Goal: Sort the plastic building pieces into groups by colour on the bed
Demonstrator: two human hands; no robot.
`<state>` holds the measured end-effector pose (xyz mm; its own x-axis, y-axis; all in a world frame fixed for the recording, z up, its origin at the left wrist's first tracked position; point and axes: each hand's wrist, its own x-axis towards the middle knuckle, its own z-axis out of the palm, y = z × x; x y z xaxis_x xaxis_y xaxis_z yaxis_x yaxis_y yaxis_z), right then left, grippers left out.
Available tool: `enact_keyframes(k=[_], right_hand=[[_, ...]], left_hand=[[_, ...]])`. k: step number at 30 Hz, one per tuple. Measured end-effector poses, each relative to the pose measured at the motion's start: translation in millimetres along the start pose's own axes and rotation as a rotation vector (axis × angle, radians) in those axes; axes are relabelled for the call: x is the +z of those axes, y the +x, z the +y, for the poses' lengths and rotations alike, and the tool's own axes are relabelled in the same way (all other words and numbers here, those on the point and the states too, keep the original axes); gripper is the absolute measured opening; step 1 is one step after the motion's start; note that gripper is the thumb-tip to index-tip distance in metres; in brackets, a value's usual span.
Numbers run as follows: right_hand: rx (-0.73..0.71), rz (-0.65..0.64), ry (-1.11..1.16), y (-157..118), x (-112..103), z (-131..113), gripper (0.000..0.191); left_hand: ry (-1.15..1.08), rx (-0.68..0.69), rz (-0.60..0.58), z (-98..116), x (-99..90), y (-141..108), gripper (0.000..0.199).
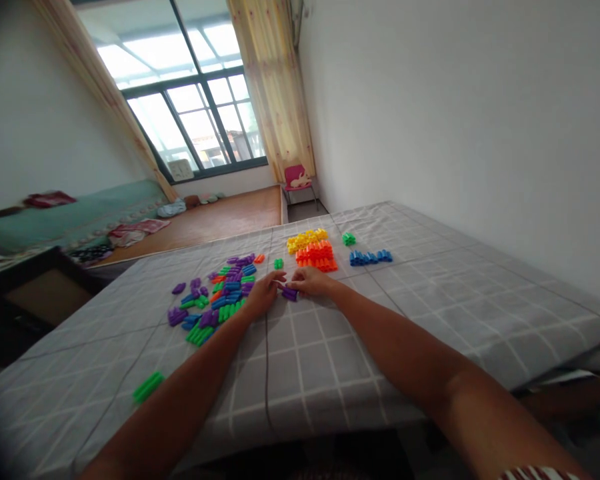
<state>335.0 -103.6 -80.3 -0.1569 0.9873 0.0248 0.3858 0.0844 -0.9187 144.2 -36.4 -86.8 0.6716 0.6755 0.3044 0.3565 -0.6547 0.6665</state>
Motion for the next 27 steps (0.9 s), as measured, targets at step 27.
enact_keyframes(k=[27], right_hand=[[-0.081, -0.136, -0.586, -37, -39, -8, 0.050]], left_hand=[[0.379, 0.098, -0.079, -17, -6.9, -14, 0.035]])
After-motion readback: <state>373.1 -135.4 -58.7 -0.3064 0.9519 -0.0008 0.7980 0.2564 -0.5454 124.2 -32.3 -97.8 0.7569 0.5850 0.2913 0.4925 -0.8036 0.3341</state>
